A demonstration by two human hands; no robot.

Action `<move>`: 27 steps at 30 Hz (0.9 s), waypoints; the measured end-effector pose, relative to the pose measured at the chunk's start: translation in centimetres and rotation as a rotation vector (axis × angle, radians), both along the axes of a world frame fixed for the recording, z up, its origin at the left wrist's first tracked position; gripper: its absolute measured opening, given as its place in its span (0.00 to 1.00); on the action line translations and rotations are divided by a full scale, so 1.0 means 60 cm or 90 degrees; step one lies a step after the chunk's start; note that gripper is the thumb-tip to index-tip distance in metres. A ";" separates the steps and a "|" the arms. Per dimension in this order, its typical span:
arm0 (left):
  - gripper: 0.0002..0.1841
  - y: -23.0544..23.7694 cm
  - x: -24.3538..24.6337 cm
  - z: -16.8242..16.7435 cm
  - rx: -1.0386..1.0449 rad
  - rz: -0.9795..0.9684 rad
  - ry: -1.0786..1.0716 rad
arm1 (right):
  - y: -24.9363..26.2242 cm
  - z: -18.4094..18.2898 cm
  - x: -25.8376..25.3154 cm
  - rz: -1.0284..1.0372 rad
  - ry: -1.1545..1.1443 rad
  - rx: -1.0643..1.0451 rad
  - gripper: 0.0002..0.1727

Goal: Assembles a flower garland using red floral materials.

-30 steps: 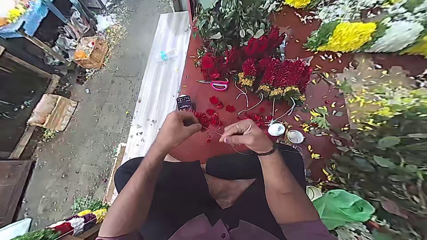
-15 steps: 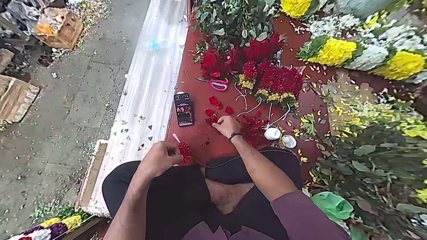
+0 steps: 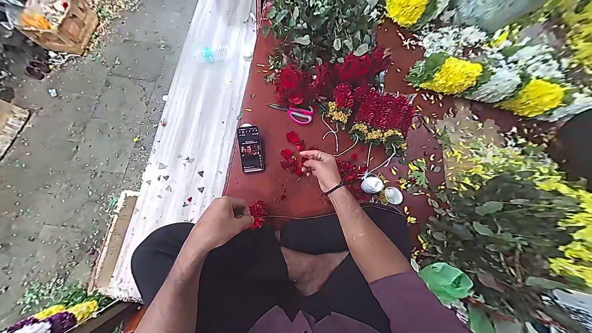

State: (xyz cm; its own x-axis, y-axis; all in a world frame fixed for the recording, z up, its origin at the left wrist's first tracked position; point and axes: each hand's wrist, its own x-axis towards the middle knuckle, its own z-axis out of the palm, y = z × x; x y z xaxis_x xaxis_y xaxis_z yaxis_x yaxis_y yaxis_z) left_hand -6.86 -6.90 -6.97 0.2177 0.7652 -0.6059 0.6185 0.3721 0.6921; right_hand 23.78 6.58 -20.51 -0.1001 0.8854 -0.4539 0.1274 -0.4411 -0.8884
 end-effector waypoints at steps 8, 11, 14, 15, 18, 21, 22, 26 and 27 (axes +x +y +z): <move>0.09 -0.001 -0.001 0.002 -0.008 0.011 -0.002 | -0.060 0.079 0.000 0.054 0.055 0.028 0.11; 0.09 -0.002 0.000 -0.003 0.003 0.006 -0.007 | -0.066 0.081 -0.002 0.063 0.058 0.030 0.12; 0.09 -0.002 0.002 -0.001 -0.002 0.007 -0.007 | -0.064 0.052 0.006 0.077 -0.045 0.039 0.14; 0.09 -0.002 0.002 0.000 -0.006 0.008 -0.007 | -0.064 0.038 0.011 0.070 -0.077 0.034 0.11; 0.09 0.000 0.001 0.000 -0.006 0.006 0.001 | -0.046 0.006 0.016 0.052 -0.100 -0.001 0.06; 0.08 -0.001 0.001 -0.002 0.002 0.007 0.007 | -0.038 0.009 0.011 0.041 -0.094 -0.031 0.07; 0.08 0.000 0.002 -0.002 0.000 0.005 0.008 | -0.037 0.009 0.010 0.040 -0.100 -0.039 0.08; 0.08 -0.001 0.002 0.000 -0.010 0.006 0.007 | -0.033 -0.017 0.016 0.046 -0.160 0.003 0.06; 0.08 -0.001 0.002 0.000 -0.012 0.005 0.007 | -0.030 -0.019 0.019 0.053 -0.165 0.014 0.05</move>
State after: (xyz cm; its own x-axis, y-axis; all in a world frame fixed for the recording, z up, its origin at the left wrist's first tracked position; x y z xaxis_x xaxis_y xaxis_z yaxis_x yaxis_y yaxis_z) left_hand -6.75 -6.93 -6.98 0.2054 0.7554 -0.6222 0.6233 0.3892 0.6783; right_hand 24.91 4.76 -21.64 -0.0558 0.8888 -0.4549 0.3872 -0.4007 -0.8304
